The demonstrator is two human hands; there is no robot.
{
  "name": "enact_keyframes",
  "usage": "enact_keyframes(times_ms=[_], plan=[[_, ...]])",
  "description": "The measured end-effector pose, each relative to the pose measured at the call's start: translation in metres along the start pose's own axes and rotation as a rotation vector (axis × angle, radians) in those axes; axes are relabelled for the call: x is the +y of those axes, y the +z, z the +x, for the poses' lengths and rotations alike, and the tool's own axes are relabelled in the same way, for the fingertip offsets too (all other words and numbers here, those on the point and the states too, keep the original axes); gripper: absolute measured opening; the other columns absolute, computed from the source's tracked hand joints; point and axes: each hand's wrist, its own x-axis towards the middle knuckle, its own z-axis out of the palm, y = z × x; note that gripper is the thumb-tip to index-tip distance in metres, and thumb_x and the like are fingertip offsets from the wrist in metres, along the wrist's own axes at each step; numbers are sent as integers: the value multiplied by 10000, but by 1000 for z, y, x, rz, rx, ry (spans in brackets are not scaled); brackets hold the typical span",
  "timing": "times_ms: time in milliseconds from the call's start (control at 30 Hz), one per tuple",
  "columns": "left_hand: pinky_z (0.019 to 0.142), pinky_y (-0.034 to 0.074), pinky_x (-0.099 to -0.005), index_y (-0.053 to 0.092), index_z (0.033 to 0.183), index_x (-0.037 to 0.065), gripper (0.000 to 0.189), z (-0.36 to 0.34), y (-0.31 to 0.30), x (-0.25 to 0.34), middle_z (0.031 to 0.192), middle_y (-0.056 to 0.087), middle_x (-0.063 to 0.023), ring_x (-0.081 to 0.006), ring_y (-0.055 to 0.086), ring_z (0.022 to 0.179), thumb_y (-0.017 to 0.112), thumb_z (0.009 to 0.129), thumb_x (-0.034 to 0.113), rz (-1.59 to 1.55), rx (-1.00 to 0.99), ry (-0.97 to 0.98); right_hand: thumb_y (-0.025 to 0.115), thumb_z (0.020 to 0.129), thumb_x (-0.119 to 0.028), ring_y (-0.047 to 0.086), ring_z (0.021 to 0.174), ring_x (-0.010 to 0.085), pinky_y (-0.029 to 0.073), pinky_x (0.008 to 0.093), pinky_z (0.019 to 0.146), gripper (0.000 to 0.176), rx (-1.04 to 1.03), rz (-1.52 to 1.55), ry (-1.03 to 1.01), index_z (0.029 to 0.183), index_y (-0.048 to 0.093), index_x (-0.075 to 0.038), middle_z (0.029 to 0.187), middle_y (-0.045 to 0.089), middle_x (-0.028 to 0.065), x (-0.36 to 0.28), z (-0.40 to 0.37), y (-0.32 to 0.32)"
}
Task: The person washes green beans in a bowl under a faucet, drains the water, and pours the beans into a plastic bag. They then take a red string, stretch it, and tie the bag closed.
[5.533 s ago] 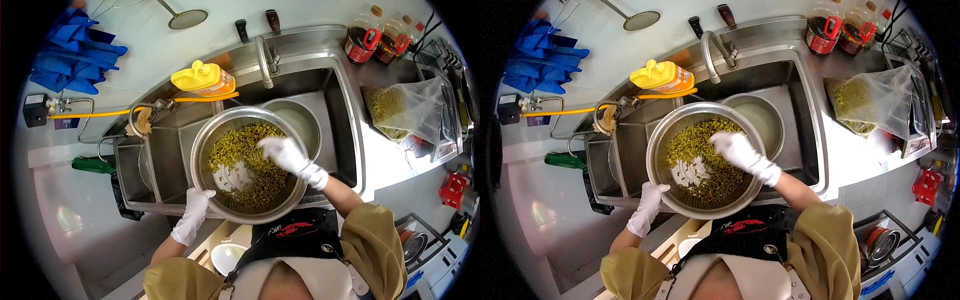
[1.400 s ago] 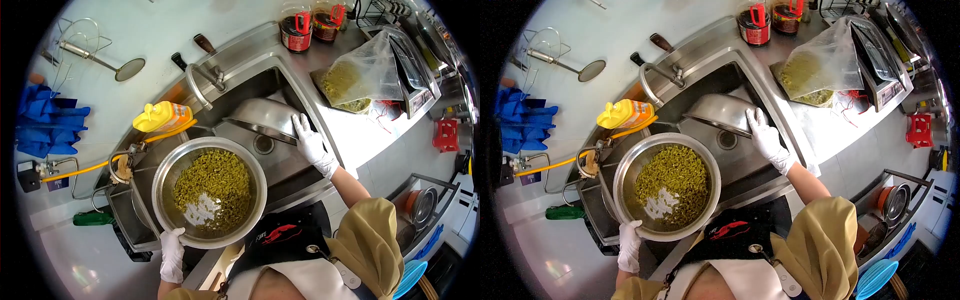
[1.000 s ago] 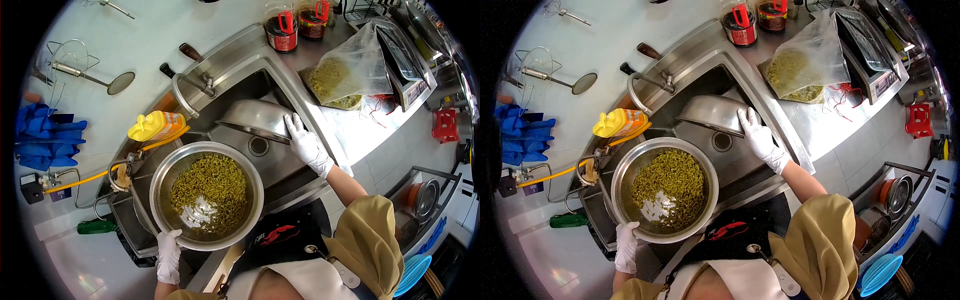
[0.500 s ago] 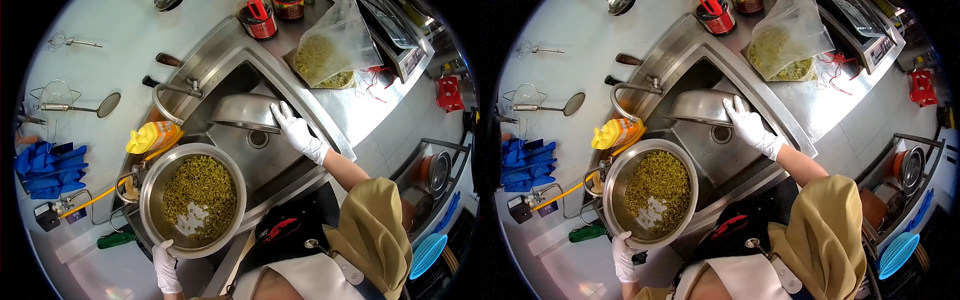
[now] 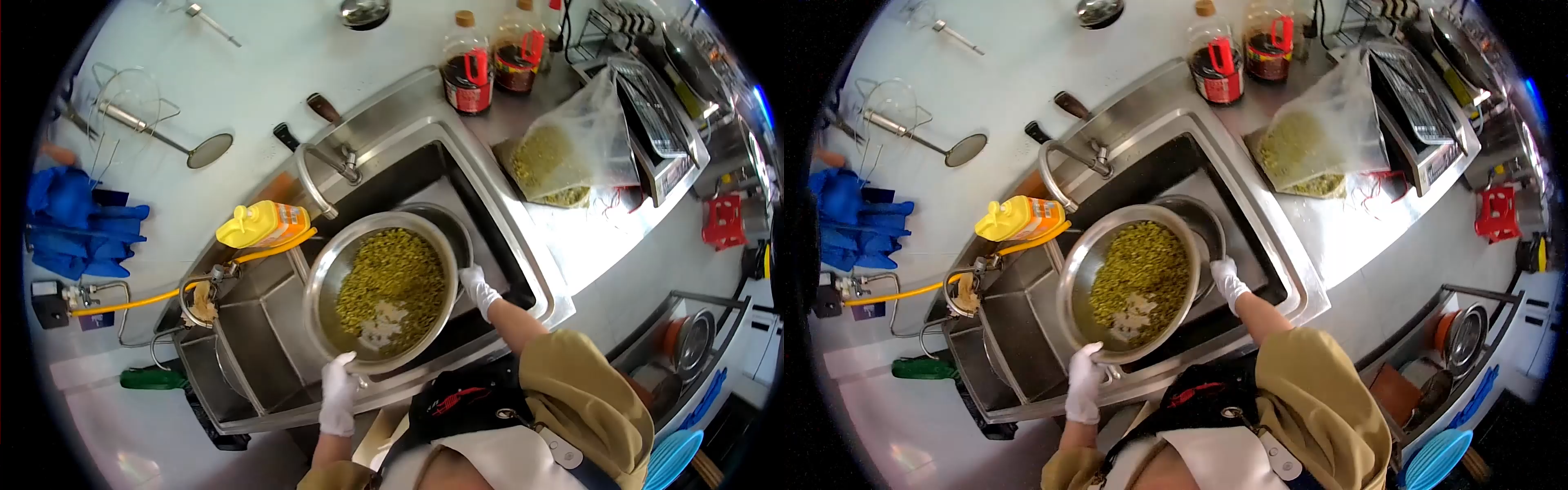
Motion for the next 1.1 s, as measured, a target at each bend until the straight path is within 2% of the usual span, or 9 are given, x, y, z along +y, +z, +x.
enact_keyframes(times_ms=[67,267,633,667,700,767,900,1000,1100], plan=[[577,435,-319,580,939,-5,231,31,33,-15,797,602,-78,-208,581,680,670,732,46,-461,-21,-68,575,824,-181,639,907,259,492,356,787,326,-89,225,107,1080,619,16,952,672,144,31,21,3],[589,459,-307,563,901,40,220,108,87,-54,792,595,-61,-180,580,686,673,711,43,-484,10,-117,579,853,-161,617,963,239,481,320,823,346,-76,-208,103,1134,582,41,1027,651,158,-4,6,-58],[675,504,-377,638,963,-27,199,176,98,-99,840,667,-141,-296,647,759,650,779,48,-230,57,-35,557,856,-183,591,991,353,458,381,874,281,-122,-515,-961,1050,619,10,1023,628,215,-246,-29,2],[717,506,-421,645,946,-14,224,204,98,-130,854,669,-205,-367,649,822,643,808,163,162,145,186,570,848,-185,587,992,359,454,390,886,287,-133,-521,-1052,1055,617,8,1030,624,215,-259,-18,24],[704,507,-405,564,1095,-52,368,230,100,-152,978,654,-166,-275,649,835,662,817,167,294,114,34,578,843,-186,559,1030,366,445,405,902,314,-119,-553,-1121,1094,592,1,1066,608,211,-277,-14,46],[843,462,-432,527,1172,-33,429,232,113,-157,1052,630,-186,-337,607,969,637,829,202,454,229,95,563,829,-141,478,1130,366,424,425,927,423,-91,-728,-1227,1226,484,-19,1221,514,209,-321,-29,78],[910,431,-449,455,1270,17,520,267,134,-210,1095,588,-280,-405,541,1072,523,856,324,187,241,658,546,774,-60,496,1109,346,438,410,928,445,-82,-845,-1574,1213,479,-28,1210,519,160,-366,-15,133],[932,422,-390,555,1181,-4,520,228,116,-170,1162,582,-234,-373,527,1113,599,822,369,441,-2,167,552,758,-53,508,1097,315,451,389,917,412,-200,-1078,-1378,1166,504,-40,1173,539,129,-383,-20,143],[917,429,-407,606,1098,-12,479,234,115,-180,1100,609,-238,-375,545,1085,601,816,375,485,30,95,567,757,-71,521,1078,289,460,380,898,360,-240,-1272,-1279,1114,529,-51,1123,561,117,-393,-28,138]])
